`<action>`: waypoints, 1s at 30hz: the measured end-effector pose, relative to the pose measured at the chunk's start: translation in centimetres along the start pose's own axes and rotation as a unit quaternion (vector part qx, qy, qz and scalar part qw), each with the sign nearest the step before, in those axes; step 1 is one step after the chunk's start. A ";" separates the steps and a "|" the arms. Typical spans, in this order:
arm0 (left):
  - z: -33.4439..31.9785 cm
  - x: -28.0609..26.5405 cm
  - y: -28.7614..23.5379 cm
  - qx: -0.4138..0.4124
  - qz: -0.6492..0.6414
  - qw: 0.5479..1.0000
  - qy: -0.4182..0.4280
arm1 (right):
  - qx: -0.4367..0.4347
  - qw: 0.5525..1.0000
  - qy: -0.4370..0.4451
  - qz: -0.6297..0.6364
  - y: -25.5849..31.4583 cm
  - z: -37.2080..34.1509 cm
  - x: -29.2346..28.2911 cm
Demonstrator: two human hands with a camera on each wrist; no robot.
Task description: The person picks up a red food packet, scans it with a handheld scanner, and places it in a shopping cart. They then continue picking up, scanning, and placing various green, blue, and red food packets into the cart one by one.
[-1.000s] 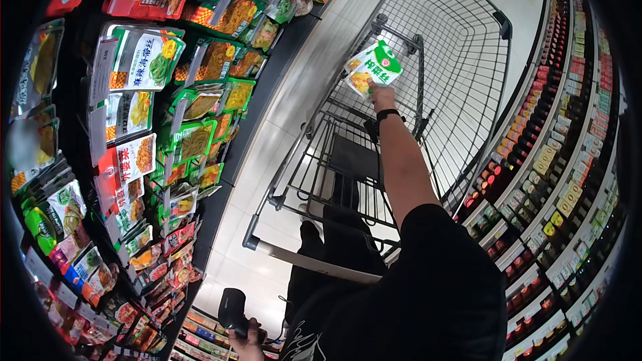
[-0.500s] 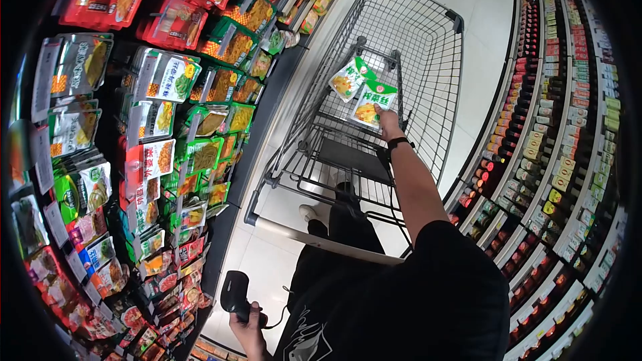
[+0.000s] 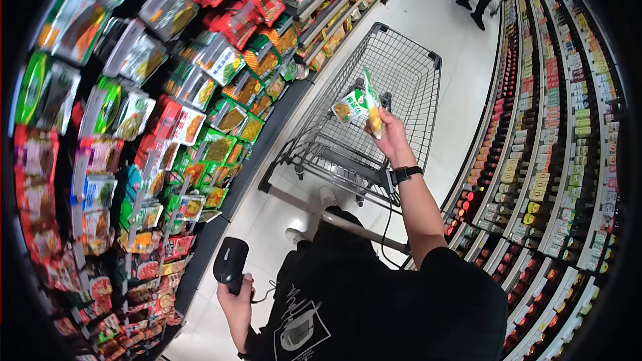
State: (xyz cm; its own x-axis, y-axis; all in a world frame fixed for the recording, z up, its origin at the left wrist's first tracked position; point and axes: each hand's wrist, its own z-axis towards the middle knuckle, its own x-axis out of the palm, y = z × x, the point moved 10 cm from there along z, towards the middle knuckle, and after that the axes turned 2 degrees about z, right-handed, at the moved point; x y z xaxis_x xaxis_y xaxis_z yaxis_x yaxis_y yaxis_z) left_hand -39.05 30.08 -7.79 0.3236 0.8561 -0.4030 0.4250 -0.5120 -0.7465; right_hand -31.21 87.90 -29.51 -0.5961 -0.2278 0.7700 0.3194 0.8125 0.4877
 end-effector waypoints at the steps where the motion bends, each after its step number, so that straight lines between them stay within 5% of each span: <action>1: -0.3 -0.5 0.1 0.005 0.002 1.000 0.004 | 0.023 0.988 0.141 0.062 -0.6 -1.5 4.2; 5: -1.1 -3.3 0.6 0.061 -0.028 0.997 0.035 | 0.101 0.928 0.297 0.201 -5.7 -7.9 16.1; 11: -4.0 -5.6 2.1 0.098 -0.069 0.987 0.111 | 0.173 0.900 0.369 0.154 -17.0 -15.7 26.2; 20: -8.3 -6.5 3.5 0.047 -0.094 0.971 0.213 | 0.240 0.885 0.386 0.097 -29.6 -23.2 29.9; 30: -10.4 -7.3 4.8 0.049 -0.149 0.966 0.205 | 0.263 0.883 0.383 0.064 -31.4 -25.7 29.3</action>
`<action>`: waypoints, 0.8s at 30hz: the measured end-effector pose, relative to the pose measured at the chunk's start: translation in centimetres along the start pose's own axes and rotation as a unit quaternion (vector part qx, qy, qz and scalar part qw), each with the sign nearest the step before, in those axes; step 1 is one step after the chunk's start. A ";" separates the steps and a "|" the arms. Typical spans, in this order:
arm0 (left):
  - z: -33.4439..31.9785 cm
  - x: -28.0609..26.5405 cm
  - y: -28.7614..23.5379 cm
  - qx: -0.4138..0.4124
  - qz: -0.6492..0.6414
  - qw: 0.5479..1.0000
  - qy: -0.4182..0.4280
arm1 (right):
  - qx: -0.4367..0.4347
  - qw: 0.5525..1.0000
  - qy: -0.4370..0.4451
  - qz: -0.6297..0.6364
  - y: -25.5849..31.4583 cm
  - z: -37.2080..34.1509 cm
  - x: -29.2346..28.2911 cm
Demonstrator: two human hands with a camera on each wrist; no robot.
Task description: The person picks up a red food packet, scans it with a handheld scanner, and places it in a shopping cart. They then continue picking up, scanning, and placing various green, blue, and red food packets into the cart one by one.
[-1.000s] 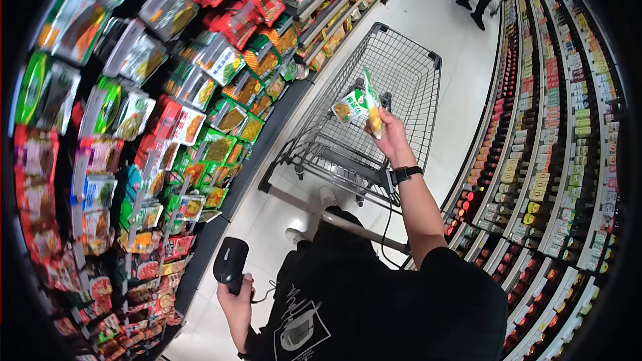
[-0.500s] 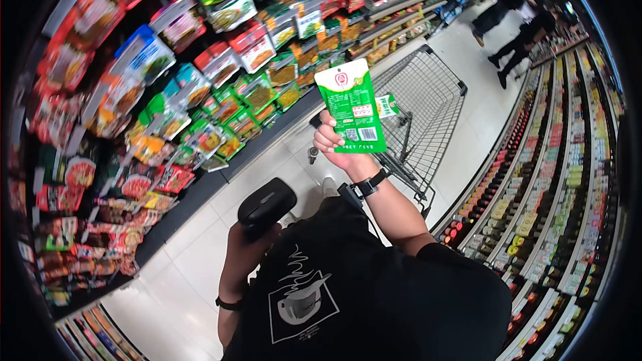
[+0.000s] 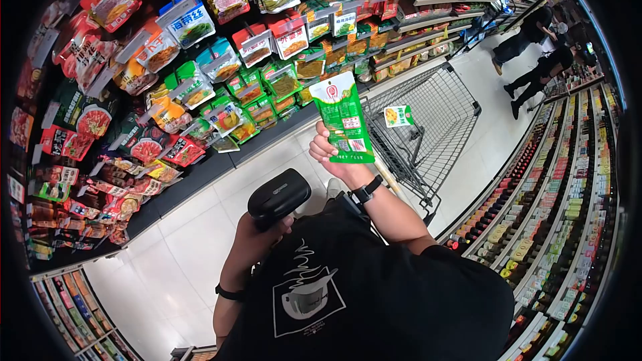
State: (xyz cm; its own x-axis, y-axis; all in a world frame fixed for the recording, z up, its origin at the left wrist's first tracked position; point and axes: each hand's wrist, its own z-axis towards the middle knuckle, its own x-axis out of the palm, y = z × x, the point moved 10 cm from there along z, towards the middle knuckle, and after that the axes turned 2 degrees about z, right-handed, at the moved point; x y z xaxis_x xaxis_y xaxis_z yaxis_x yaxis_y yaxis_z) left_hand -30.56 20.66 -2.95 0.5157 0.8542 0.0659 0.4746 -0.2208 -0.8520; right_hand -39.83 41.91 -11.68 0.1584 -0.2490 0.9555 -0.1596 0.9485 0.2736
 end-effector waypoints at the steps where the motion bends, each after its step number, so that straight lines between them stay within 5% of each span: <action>1: -0.1 0.1 0.1 0.003 -0.010 1.000 0.008 | 0.002 1.000 -0.001 -0.001 -0.1 0.0 -0.3; 9: 0.2 1.2 -1.1 0.041 -0.027 0.999 -0.004 | 0.010 1.000 0.000 -0.004 0.5 0.5 -1.3; 24: 0.8 1.1 0.4 -0.001 -0.046 0.998 -0.035 | -0.117 0.989 -0.019 -0.089 4.9 1.6 -3.2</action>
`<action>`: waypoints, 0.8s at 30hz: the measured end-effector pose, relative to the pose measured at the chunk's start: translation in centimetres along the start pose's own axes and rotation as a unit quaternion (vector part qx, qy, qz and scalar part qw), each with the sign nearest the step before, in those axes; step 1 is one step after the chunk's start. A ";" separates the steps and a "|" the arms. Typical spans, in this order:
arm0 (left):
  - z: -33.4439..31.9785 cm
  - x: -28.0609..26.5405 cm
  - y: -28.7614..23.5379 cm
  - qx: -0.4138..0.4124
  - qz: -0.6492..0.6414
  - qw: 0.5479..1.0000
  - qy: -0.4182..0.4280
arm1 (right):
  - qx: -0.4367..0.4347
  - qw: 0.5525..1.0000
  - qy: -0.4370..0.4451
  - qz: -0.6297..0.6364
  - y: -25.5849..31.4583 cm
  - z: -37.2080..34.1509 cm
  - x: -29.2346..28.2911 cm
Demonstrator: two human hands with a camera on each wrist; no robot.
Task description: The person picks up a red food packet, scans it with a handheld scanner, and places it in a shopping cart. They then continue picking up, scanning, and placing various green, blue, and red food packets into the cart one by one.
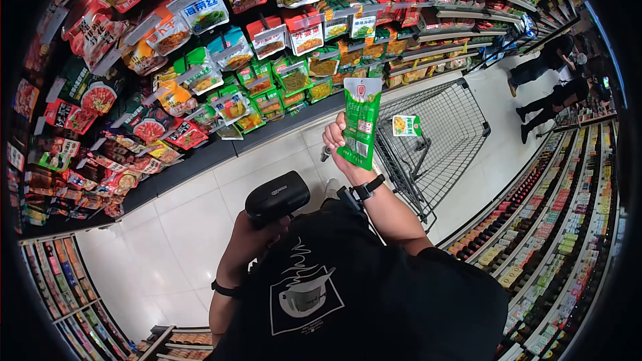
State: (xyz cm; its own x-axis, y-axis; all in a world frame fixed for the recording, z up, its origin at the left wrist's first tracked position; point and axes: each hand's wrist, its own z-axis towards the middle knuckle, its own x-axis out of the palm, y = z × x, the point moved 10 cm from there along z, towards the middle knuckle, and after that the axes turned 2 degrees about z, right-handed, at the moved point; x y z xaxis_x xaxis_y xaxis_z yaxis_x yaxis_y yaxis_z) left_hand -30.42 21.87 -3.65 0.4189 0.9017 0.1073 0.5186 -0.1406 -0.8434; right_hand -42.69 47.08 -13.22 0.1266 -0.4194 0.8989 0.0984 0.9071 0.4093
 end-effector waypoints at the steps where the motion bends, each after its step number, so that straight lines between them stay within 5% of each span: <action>1: -0.1 0.1 -0.1 0.003 -0.008 1.000 0.001 | -0.004 1.000 -0.004 -0.004 0.0 0.0 -0.4; 11: -0.1 -0.9 0.5 -0.004 0.038 0.999 -0.012 | 0.031 0.999 0.004 -0.008 -1.8 0.4 -2.3; 14: -0.4 -1.9 -0.3 0.000 0.066 0.997 -0.039 | 0.098 0.973 -0.127 -0.166 -1.9 -0.2 -2.2; 17: -1.3 -3.7 -0.6 -0.005 0.042 0.993 -0.113 | 0.048 0.936 -0.225 -0.266 -1.5 -0.1 -1.9; 20: -2.4 -6.1 0.5 -0.063 0.042 0.982 -0.172 | 0.108 0.913 -0.131 -0.371 -3.2 -0.1 -4.0; 24: -4.0 -9.6 2.3 0.028 0.037 0.961 -0.272 | 0.150 0.889 -0.106 -0.420 -5.5 0.0 -4.1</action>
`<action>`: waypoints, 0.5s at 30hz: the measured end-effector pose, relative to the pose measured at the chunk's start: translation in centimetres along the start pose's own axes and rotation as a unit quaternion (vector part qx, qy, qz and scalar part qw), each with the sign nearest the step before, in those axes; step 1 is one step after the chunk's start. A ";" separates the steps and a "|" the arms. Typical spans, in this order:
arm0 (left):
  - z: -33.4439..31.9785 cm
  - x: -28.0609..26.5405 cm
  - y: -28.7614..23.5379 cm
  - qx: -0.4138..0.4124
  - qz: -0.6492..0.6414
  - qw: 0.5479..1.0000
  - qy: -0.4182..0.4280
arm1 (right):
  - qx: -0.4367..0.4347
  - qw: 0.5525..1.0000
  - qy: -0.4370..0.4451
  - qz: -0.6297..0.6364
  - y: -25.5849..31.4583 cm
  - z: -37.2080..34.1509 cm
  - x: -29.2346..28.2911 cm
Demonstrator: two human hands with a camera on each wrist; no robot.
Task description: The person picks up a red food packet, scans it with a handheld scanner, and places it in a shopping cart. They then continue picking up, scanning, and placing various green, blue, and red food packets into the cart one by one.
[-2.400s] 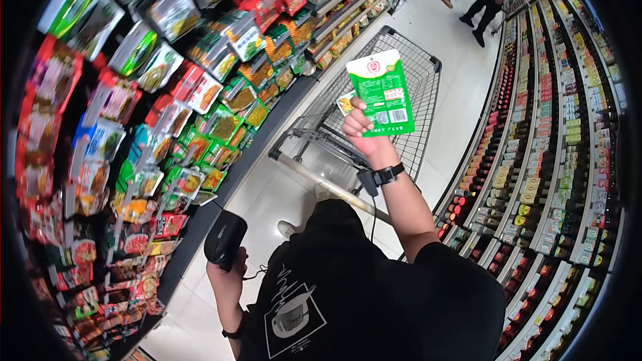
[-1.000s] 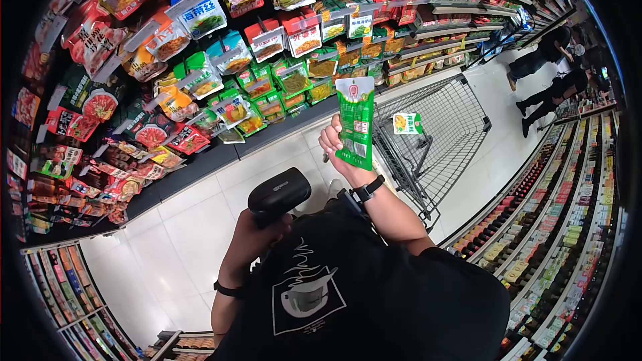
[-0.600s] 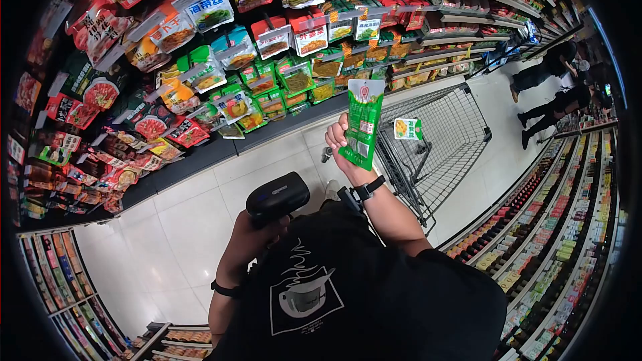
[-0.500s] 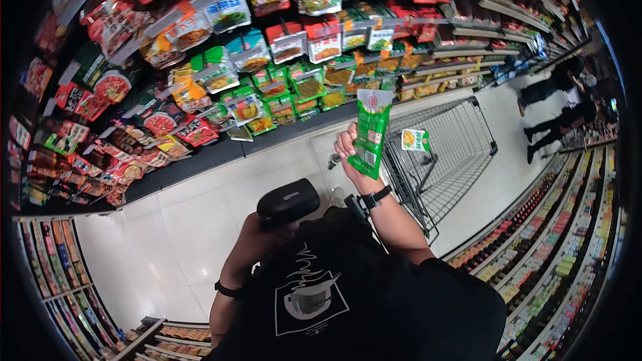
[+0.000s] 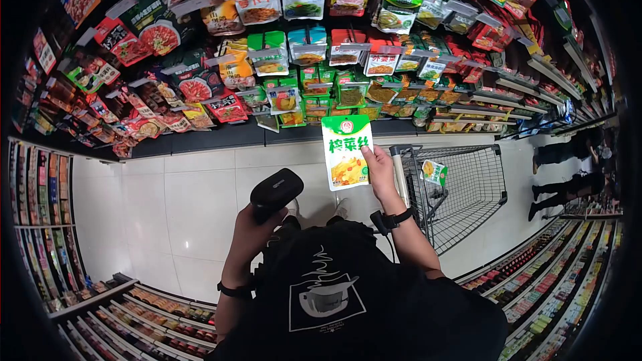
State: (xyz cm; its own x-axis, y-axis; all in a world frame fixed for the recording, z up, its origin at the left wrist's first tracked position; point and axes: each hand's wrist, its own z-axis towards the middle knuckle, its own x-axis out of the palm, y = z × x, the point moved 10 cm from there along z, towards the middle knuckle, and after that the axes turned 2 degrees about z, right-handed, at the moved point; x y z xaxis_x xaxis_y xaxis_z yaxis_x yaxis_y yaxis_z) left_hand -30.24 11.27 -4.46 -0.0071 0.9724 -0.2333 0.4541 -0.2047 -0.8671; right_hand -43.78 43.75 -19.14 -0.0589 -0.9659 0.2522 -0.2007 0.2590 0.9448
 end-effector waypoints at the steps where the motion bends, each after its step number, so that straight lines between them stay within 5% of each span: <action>1: -0.2 -0.8 0.8 -0.011 -0.018 1.000 -0.009 | -0.002 1.000 0.011 0.005 0.1 0.0 0.8; 15: -5.3 -10.0 9.8 -0.093 -0.158 0.969 -0.168 | 0.022 0.983 0.173 -0.058 -2.3 3.2 15.6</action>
State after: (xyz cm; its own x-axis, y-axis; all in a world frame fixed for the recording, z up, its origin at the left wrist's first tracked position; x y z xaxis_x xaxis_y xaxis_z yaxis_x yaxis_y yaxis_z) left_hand -20.99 0.13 -8.32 -0.4472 0.8853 -0.1274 0.5352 0.1507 -0.8312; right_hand -47.33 28.12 -18.02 0.3020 -0.9305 0.2073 -0.2291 0.1402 0.9633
